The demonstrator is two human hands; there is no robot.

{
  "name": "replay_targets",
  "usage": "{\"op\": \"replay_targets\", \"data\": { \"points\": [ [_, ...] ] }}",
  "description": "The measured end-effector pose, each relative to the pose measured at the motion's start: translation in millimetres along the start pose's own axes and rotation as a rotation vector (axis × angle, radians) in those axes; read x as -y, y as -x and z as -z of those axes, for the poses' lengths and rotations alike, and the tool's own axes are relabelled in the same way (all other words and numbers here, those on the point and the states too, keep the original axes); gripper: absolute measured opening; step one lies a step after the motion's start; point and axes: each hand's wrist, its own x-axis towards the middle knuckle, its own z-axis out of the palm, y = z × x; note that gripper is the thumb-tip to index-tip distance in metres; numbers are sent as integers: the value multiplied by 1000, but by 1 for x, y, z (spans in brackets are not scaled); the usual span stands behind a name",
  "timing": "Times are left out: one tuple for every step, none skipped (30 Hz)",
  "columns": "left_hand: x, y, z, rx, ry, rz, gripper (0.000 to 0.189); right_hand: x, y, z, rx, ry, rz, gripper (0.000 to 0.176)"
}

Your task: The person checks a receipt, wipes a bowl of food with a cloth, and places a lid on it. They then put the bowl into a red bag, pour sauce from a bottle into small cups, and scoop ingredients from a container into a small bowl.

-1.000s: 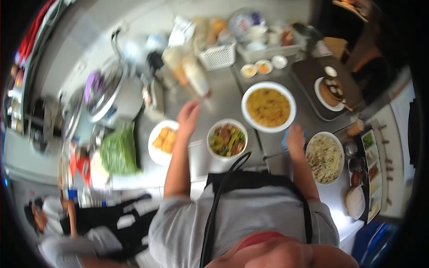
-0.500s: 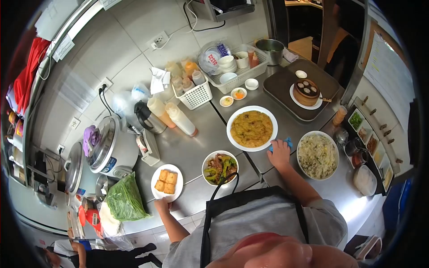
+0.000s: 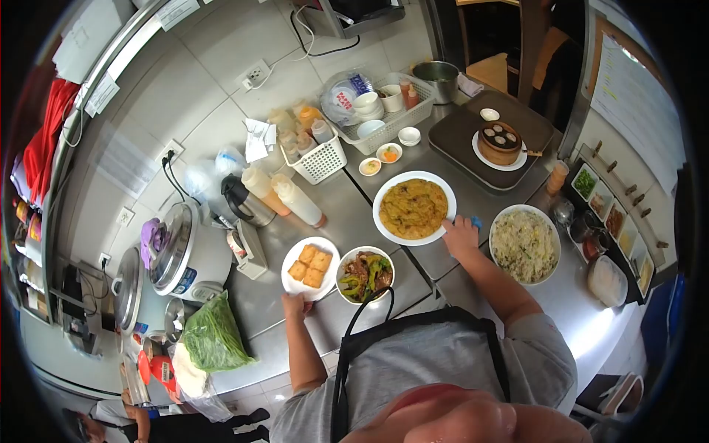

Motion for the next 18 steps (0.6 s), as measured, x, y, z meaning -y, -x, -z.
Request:
{"op": "replay_targets", "data": {
  "points": [
    [-5, 0, -8, 23, -6, -12, 41, -1, 0, 0, 18, 15, -2, 32],
    [-10, -2, -15, 64, -11, -13, 41, -3, 1, 1, 38, 31, -5, 31],
    [-11, -6, -22, 105, -18, -12, 41, -6, 1, 2, 42, 42, -21, 30],
    [-16, -4, -31, 122, 2, -55, 43, -8, 3, 1, 54, 51, -39, 29],
    [-19, -3, -38, 116, -32, -37, 46, -11, 9, 0, 77, 58, -61, 28],
    [-12, -21, -45, 182, -37, -82, 46, -13, 16, 0, 75, 50, -57, 28],
    [-17, -16, -56, 101, 12, -94, 39, -17, 20, 0, 76, 42, -57, 27],
    [-25, -16, -60, 189, -41, -56, 42, -20, 27, 1, 76, 36, -61, 26],
    [-26, -25, -64, 276, -41, -77, 41, -19, 34, 3, 91, 18, -68, 25],
    [-31, -27, -70, 282, -77, -60, 40, -16, 39, 7, 99, 2, -77, 24],
    [-38, -28, -78, 296, -111, -51, 39, -13, 42, 11, 99, -11, -93, 23],
    [-38, -40, -84, 324, -146, -31, 39, -13, 44, 10, 93, -48, -81, 21],
    [-38, -53, -92, 366, -191, -18, 39, -14, 48, 9, 81, -83, -85, 20],
    [-42, -56, -104, 409, -151, -68, 40, -15, 51, 12, 98, -87, -101, 19],
    [-46, -58, -115, 453, -111, -113, 41, -14, 52, 16, 115, -95, -118, 19],
    [-50, -66, -124, 460, -126, -102, 42, -13, 54, 18, 110, -89, -127, 18],
    [-53, -73, -136, 461, -138, -89, 42, -13, 56, 20, 107, -82, -130, 18],
    [-56, -74, -146, 534, -61, -99, 41, -13, 60, 21, 89, -57, -135, 18]
  ]
}}
